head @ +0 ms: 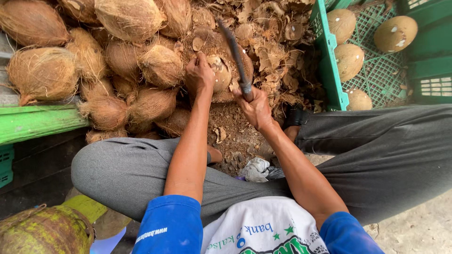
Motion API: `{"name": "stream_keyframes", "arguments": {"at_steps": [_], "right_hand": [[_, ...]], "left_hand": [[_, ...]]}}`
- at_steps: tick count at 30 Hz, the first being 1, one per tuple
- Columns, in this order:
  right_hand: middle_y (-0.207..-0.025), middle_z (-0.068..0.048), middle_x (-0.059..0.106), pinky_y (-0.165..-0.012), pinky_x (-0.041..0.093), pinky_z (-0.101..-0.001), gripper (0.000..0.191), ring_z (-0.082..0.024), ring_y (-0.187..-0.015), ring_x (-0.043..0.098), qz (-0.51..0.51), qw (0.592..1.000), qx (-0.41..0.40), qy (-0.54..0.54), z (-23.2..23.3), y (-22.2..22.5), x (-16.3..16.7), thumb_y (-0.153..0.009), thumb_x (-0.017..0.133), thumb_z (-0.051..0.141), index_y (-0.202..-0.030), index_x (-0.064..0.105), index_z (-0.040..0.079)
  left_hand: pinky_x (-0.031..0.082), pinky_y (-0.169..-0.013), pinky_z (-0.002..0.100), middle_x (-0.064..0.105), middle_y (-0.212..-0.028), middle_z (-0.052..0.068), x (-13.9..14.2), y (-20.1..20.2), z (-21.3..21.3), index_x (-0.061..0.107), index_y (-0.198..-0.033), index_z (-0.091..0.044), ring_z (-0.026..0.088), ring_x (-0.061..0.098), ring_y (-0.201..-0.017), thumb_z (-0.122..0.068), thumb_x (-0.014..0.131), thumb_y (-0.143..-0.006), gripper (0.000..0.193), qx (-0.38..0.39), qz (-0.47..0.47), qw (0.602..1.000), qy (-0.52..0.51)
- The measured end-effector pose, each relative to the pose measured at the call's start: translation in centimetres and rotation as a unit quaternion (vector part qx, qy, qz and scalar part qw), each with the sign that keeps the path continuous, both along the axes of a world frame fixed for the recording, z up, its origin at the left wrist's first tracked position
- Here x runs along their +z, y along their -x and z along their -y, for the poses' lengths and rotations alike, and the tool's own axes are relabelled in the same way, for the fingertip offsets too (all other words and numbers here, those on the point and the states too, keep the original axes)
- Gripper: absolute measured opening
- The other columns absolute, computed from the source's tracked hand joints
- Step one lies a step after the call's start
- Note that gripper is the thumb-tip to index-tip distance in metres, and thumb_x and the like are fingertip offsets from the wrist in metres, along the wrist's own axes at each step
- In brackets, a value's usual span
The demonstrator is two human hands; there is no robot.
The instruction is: The person sits on the ground among piles of husked and unhusked coconuts and uses a machete to chop the fibrous husk off coconuts one at a time, rotating each coconut to cut away husk pieces, then sets the trimmed coconut aside and reaches for the next one.
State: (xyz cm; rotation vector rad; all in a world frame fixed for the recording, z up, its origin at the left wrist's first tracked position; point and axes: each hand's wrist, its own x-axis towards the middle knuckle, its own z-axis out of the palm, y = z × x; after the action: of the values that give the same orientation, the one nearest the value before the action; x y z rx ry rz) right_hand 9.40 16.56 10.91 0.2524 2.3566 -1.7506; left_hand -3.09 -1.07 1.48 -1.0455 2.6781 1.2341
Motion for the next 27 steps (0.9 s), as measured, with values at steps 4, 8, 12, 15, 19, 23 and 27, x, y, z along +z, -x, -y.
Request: {"name": "stream_keyframes", "arguments": {"at_steps": [4,8,12,15,19,23,27], "right_hand": [[-0.061,0.006,0.057,-0.036,0.044,-0.0305,0.020,-0.007,-0.042,0.046,0.098,0.993,0.042,-0.049,-0.2,0.1,-0.6,-0.097,0.057,0.032,-0.083,0.065,0.020],[-0.063,0.000,0.052,-0.040,0.041,-0.0296,0.036,-0.008,-0.047,0.044,0.047,0.998,0.017,-0.050,-0.4,0.2,-1.5,-0.105,0.061,0.034,-0.087,0.065,0.003],[-0.057,-0.002,0.054,-0.041,0.038,-0.0332,0.025,-0.013,-0.045,0.044,0.145,0.982,0.064,-0.103,-0.4,0.1,-2.7,-0.098,0.063,0.028,-0.088,0.072,0.007],[-0.055,0.003,0.052,-0.037,0.039,-0.0372,0.017,-0.014,-0.041,0.045,0.173,0.983,0.040,-0.040,-0.2,-0.1,-3.4,-0.095,0.061,0.032,-0.089,0.068,0.018],[-0.055,-0.002,0.046,-0.041,0.037,-0.0361,0.041,-0.014,-0.045,0.043,0.152,0.985,0.045,-0.061,-0.1,-0.3,-3.5,-0.096,0.070,0.035,-0.074,0.054,0.004],[-0.057,0.001,0.045,-0.039,0.038,-0.0347,0.044,-0.012,-0.042,0.042,0.170,0.983,0.050,-0.040,-0.5,-0.3,-2.4,-0.097,0.068,0.040,-0.071,0.047,0.011],[-0.055,0.004,0.052,-0.036,0.044,-0.0313,0.032,-0.008,-0.041,0.047,0.098,0.994,0.005,0.051,-1.0,0.0,-0.9,-0.093,0.065,0.034,-0.070,0.053,0.016]], "left_hand": [[0.038,-0.052,0.036,0.071,-0.070,-0.001,0.8,-0.2,-0.2,0.065,-0.126,-0.010,0.013,0.055,-0.052,-0.066,0.038,-0.096,0.069,-0.029,0.019,0.997,-0.062],[0.046,-0.060,0.035,0.071,-0.069,-0.003,0.5,-0.6,0.0,0.072,-0.106,-0.013,0.012,0.061,-0.057,-0.063,0.038,-0.096,0.061,-0.041,0.019,0.996,-0.078],[0.049,-0.069,0.036,0.067,-0.079,0.005,-0.8,-0.8,0.9,0.068,-0.082,-0.006,0.017,0.060,-0.072,-0.058,0.047,-0.105,0.061,-0.143,-0.181,0.972,-0.045],[0.045,-0.065,0.034,0.067,-0.078,0.007,-0.7,-1.7,1.2,0.073,-0.084,-0.011,0.018,0.060,-0.071,-0.054,0.051,-0.099,0.050,-0.100,-0.124,0.985,-0.070],[0.048,-0.063,0.030,0.063,-0.084,0.004,1.2,-2.4,-0.7,0.061,-0.090,-0.013,0.017,0.059,-0.072,-0.054,0.061,-0.091,0.041,0.049,-0.155,0.967,-0.195],[0.046,-0.058,0.030,0.061,-0.083,-0.002,3.2,-2.1,-2.3,0.062,-0.088,-0.016,0.015,0.055,-0.069,-0.059,0.057,-0.089,0.043,0.120,-0.125,0.973,-0.150],[0.039,-0.050,0.032,0.060,-0.076,-0.002,4.0,-2.1,-1.1,0.064,-0.086,-0.019,0.015,0.053,-0.061,-0.064,0.042,-0.092,0.049,0.016,0.021,0.993,-0.113]]}}
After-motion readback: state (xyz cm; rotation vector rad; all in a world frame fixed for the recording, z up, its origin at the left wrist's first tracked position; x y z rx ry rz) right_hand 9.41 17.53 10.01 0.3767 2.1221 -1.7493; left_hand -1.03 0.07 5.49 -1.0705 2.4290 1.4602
